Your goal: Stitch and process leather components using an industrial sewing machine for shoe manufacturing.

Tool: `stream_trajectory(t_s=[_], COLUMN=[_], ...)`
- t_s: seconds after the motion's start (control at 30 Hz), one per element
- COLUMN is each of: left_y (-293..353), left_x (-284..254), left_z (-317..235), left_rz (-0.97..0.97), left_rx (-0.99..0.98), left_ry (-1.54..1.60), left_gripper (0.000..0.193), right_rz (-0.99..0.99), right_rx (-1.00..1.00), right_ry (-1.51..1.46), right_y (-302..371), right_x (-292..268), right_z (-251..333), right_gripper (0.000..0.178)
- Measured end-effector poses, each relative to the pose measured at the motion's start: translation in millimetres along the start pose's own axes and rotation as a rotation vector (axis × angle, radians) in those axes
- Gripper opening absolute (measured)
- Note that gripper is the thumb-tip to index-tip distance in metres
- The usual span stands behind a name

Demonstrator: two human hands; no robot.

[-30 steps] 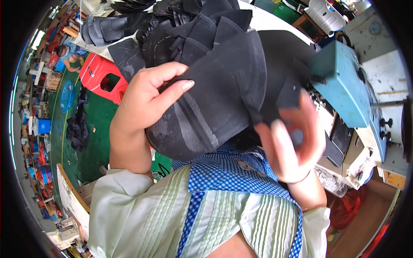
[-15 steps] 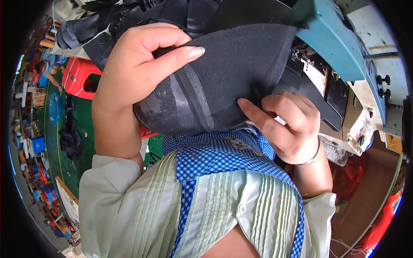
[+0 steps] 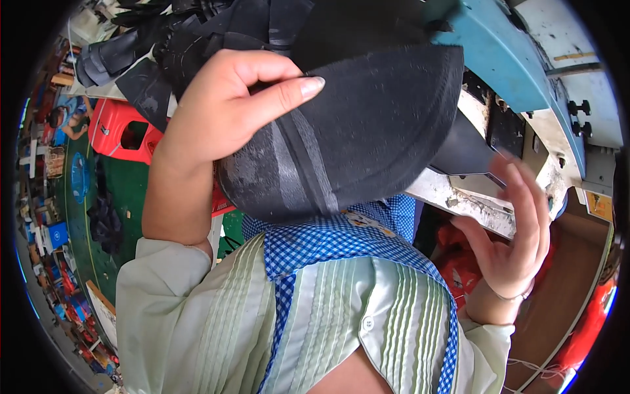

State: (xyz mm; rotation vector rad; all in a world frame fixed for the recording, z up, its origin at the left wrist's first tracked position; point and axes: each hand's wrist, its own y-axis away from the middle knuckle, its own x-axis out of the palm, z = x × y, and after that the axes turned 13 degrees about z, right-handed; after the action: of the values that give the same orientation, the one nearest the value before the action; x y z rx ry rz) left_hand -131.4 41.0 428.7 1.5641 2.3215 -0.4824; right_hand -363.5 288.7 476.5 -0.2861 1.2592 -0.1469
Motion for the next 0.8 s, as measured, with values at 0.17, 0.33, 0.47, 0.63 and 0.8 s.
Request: stream_trajectory(t_s=[0.17, 0.33, 0.47, 0.63, 0.8], left_y=[-1.2, 18.4, 7.7, 1.9, -36.4], left_x=[27.1, 43.6, 68.9, 8.0, 48.8], left_z=[-4.2, 16.7, 5.1, 12.4, -46.6], left_rz=[-0.005, -0.104, -0.277, -0.263, -0.07], left_rx=[0.004, 0.012, -0.012, 0.02, 0.146], left_ry=[-0.056, 0.524, 1.068, -0.577, -0.846], left_gripper=[0.026, 0.026, 0.042, 0.045, 0.034], right_rz=[-0.248, -0.301, -0.269, 0.003, 0.017], right_rx=[-0.376, -0.362, -0.34, -0.158, -0.132], right_ry=[0.41, 0.345, 0.288, 0.275, 0.093], right_y=[-43.4, -43.4, -50.2, -42.0, -49.4], right_x=[58.7, 73.2, 81.7, 72.3, 69.7], right_z=[-25.0, -27.3, -25.8, -35.2, -46.5], right_gripper=[0.032, 0.028, 0.021, 0.026, 0.034])
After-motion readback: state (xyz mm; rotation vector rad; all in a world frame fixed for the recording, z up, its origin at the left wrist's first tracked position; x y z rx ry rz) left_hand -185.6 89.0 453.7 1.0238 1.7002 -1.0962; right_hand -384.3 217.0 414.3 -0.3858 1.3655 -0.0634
